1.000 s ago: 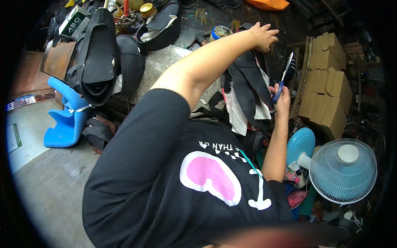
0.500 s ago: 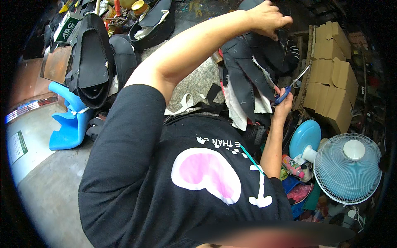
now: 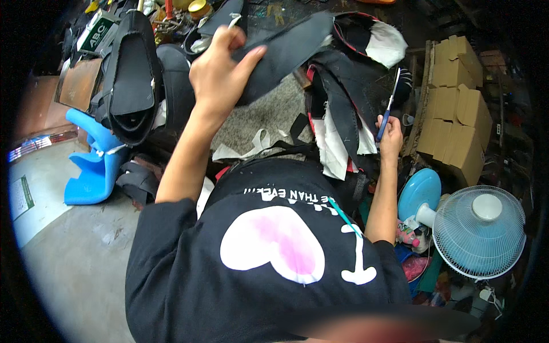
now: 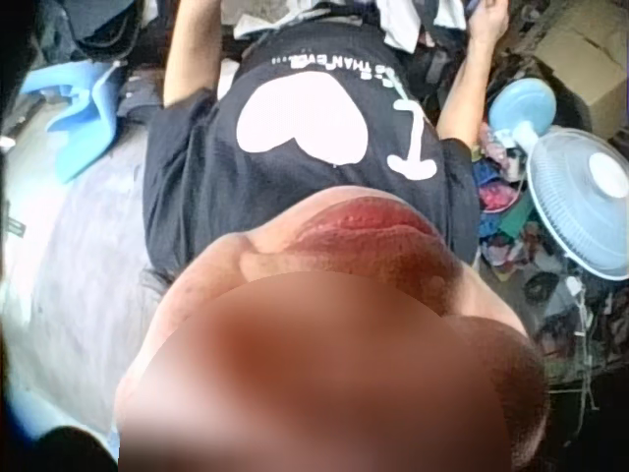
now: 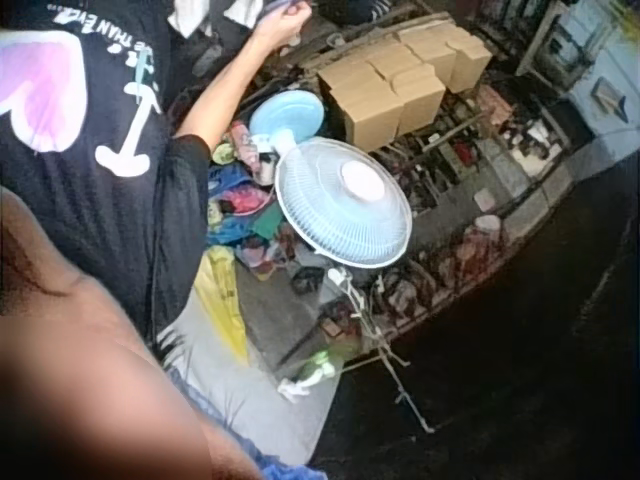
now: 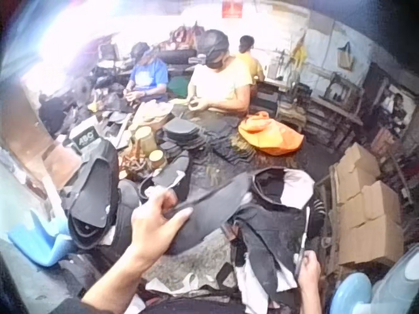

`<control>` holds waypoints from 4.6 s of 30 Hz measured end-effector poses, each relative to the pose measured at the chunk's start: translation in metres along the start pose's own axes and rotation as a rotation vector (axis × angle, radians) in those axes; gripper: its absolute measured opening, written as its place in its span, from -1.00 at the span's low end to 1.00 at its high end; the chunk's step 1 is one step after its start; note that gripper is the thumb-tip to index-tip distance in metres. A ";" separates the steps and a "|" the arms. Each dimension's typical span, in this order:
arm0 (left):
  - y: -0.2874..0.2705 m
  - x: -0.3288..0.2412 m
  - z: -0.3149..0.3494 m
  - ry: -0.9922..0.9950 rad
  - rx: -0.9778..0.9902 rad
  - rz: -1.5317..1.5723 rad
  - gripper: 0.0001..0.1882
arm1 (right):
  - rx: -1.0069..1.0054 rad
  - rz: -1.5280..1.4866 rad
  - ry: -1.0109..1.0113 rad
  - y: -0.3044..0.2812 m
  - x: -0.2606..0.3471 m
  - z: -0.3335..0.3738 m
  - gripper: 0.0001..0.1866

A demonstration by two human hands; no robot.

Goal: The person repeatedly places a white paper template inside a black shoe upper and trims the excess material along the template edge using scissors. The person flips and repositions the shoe upper multiple times to trim different sections, then sets the trimmed piece aside and repeats the process with another shoe upper.

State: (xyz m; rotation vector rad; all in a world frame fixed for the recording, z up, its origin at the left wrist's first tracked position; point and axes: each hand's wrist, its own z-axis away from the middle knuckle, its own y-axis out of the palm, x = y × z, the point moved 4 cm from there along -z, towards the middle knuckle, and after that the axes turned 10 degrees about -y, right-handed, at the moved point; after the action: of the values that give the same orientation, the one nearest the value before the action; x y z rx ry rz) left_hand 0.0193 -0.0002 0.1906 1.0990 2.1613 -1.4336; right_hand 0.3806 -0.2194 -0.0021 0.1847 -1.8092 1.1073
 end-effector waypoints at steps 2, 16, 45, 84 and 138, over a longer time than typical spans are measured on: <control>-0.002 0.028 0.021 -0.177 0.091 0.034 -0.64 | 0.044 0.066 0.009 -0.010 0.009 -0.026 -0.57; 0.014 0.099 0.099 -0.295 0.423 -0.193 -0.06 | 0.509 0.580 -0.484 0.057 0.207 -0.023 -0.60; 0.041 0.150 0.033 -0.207 0.607 -0.337 -0.67 | 0.280 0.609 -0.794 0.090 0.200 -0.096 -0.66; 0.242 0.049 0.033 -0.660 0.814 0.499 -0.33 | 0.378 0.461 -0.871 0.147 0.179 -0.130 -0.40; 0.089 0.118 0.079 -0.236 0.626 -0.288 -0.63 | 0.484 0.584 -1.095 0.163 0.253 0.002 -0.80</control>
State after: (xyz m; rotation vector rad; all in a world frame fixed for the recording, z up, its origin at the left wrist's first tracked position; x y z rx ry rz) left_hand -0.0025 -0.0025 0.0240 0.7459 1.7950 -2.3400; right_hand 0.1580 -0.0447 0.0990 0.6829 -2.5824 2.1276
